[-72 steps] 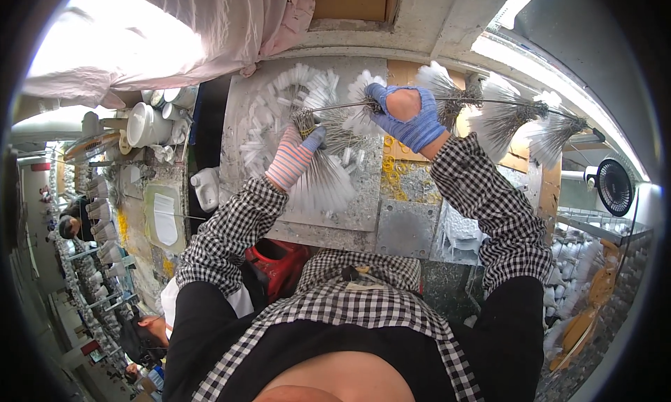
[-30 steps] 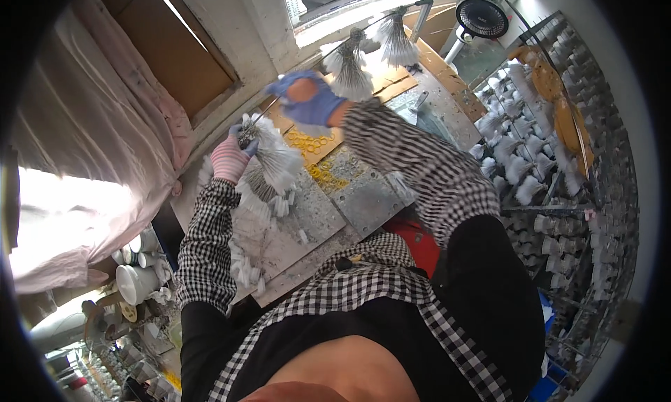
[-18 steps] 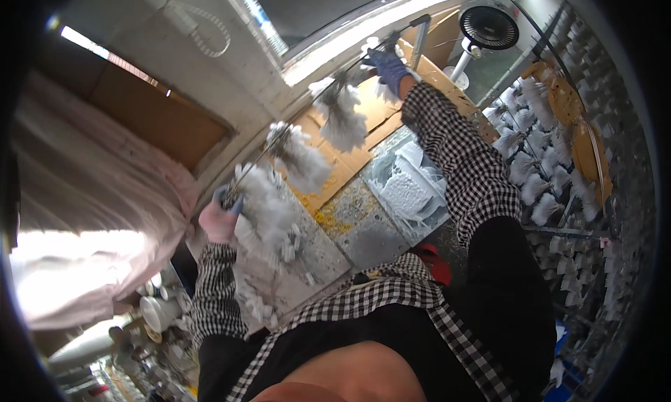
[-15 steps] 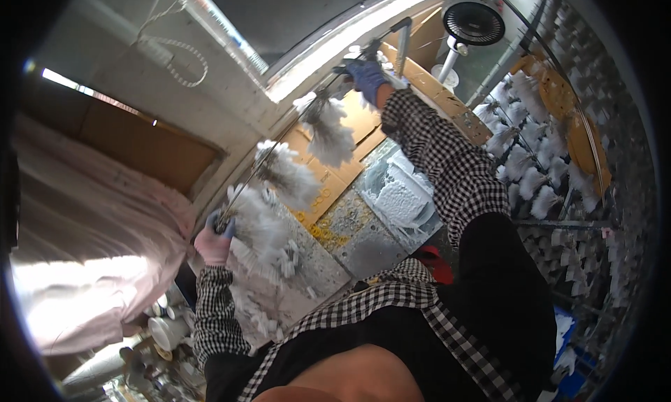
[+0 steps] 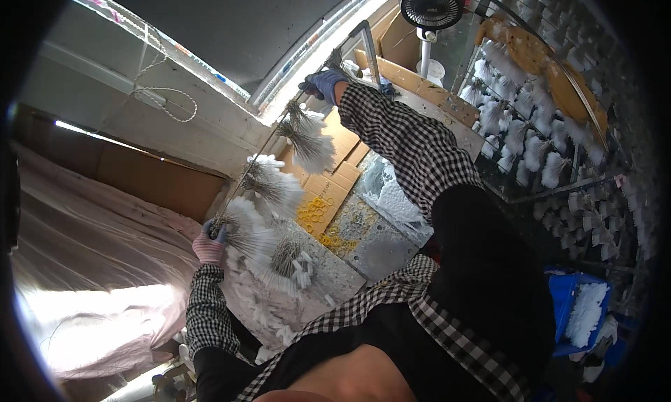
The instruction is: Assembling industrial brush components and applying white adhesive/paste to them in a workshop environment.
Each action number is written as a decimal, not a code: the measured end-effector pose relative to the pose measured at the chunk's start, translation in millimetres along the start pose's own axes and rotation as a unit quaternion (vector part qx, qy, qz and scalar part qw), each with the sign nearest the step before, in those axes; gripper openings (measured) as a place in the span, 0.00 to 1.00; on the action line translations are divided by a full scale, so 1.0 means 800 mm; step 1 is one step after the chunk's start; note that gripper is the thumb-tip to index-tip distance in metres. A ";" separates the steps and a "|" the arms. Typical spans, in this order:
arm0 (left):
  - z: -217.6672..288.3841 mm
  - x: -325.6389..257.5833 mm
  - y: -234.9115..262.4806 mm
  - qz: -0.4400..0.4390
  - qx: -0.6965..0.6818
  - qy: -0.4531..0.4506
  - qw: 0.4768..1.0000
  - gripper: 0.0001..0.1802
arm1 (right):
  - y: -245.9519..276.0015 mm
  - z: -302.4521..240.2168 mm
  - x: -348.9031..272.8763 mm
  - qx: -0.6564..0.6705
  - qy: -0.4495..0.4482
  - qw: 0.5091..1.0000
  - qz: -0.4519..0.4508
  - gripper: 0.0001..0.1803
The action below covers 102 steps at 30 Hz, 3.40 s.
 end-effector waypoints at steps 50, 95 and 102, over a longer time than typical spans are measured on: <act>0.093 0.111 0.117 -0.090 -0.225 -0.179 0.954 0.17 | 0.100 -0.124 -0.301 0.090 0.223 0.962 0.128 0.14; 0.908 -0.117 0.144 -0.361 0.086 -0.724 0.582 0.35 | 0.321 -0.139 -0.973 0.085 0.372 0.682 0.625 0.19; 1.027 -0.145 0.102 -0.382 -0.023 -0.762 0.523 0.24 | 0.362 -0.157 -1.038 0.054 0.300 0.631 0.714 0.16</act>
Point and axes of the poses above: each hand's wrist, its own x-axis towards the middle knuckle, its own y-axis out of the back of the hand, z = x × y, the point moved 8 cm from there along x, towards the middle knuckle, and after that the axes turned 10 degrees about y, right-handed, at the moved point
